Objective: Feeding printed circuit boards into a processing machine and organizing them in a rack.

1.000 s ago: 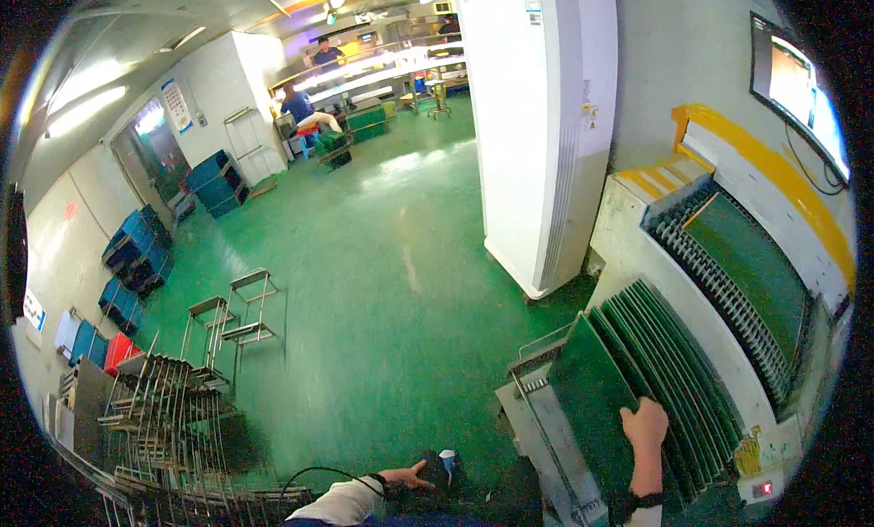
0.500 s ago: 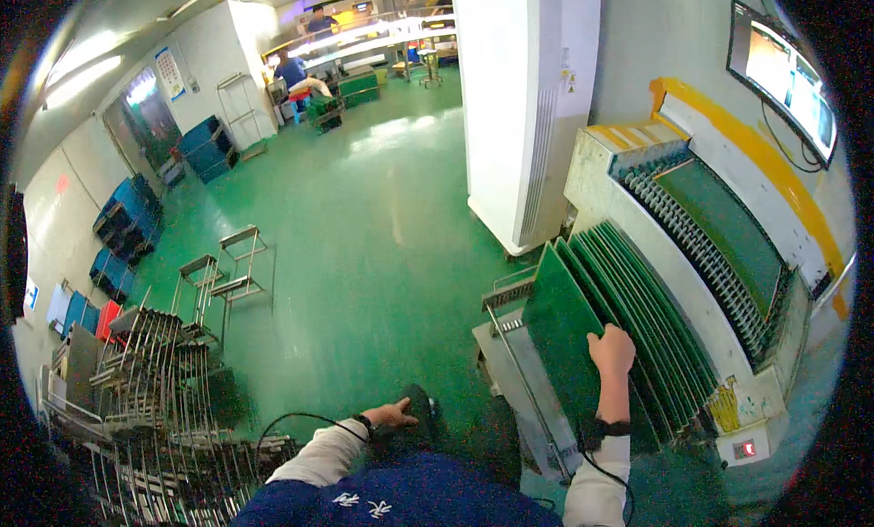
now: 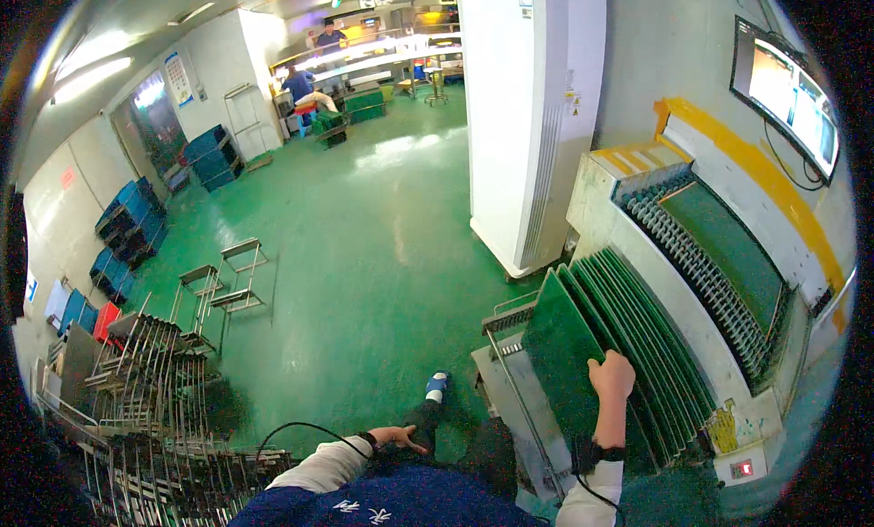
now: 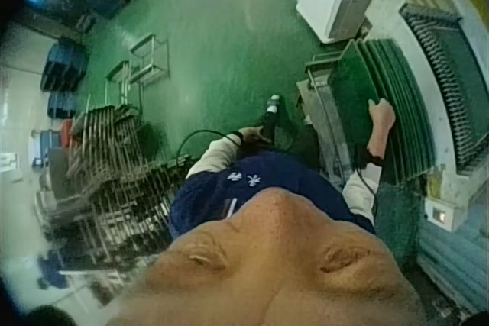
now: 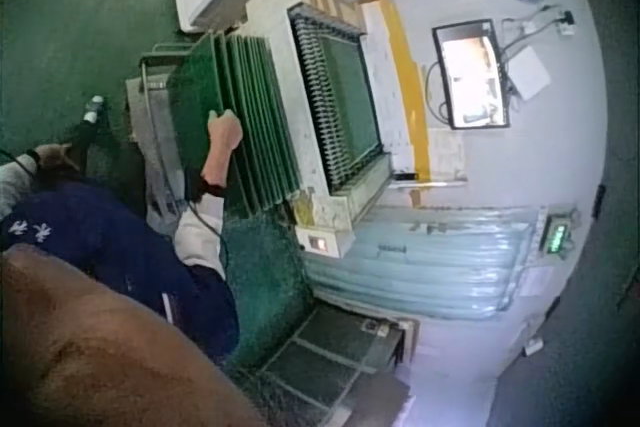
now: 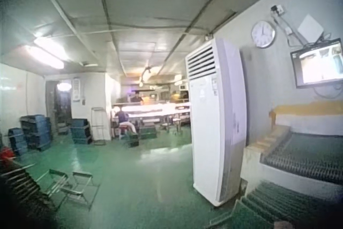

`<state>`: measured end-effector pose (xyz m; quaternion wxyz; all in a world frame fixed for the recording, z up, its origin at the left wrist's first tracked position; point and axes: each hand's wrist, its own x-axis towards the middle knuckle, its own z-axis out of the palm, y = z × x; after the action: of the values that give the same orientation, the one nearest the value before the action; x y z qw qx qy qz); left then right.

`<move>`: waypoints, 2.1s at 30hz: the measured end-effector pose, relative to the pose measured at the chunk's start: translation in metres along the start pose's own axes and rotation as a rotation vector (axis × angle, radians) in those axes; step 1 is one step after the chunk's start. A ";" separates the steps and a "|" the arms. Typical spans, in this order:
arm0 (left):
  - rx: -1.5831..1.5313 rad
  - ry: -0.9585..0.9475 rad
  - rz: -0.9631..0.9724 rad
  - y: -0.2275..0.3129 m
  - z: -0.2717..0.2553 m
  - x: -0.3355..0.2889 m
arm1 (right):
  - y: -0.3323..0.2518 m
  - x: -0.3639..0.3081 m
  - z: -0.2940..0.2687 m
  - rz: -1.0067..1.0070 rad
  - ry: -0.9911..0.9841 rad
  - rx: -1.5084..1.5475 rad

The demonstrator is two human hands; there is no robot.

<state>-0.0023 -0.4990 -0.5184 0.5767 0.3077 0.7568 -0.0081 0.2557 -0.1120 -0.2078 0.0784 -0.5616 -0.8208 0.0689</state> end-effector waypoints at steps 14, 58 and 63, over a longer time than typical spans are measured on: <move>0.079 0.009 0.062 -0.006 -0.005 0.014 | -0.007 0.000 -0.011 0.065 -0.025 -0.010; -1.114 -0.230 0.351 -0.022 -0.007 -0.033 | -0.002 -0.003 -0.005 0.029 -0.067 0.051; -0.629 0.027 0.240 -0.006 -0.012 -0.042 | 0.004 -0.003 -0.006 0.034 -0.063 0.053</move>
<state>-0.0097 -0.5186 -0.4800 0.6302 0.2015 0.6882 0.2979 0.2613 -0.1136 -0.2031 0.0661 -0.5708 -0.8111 0.1094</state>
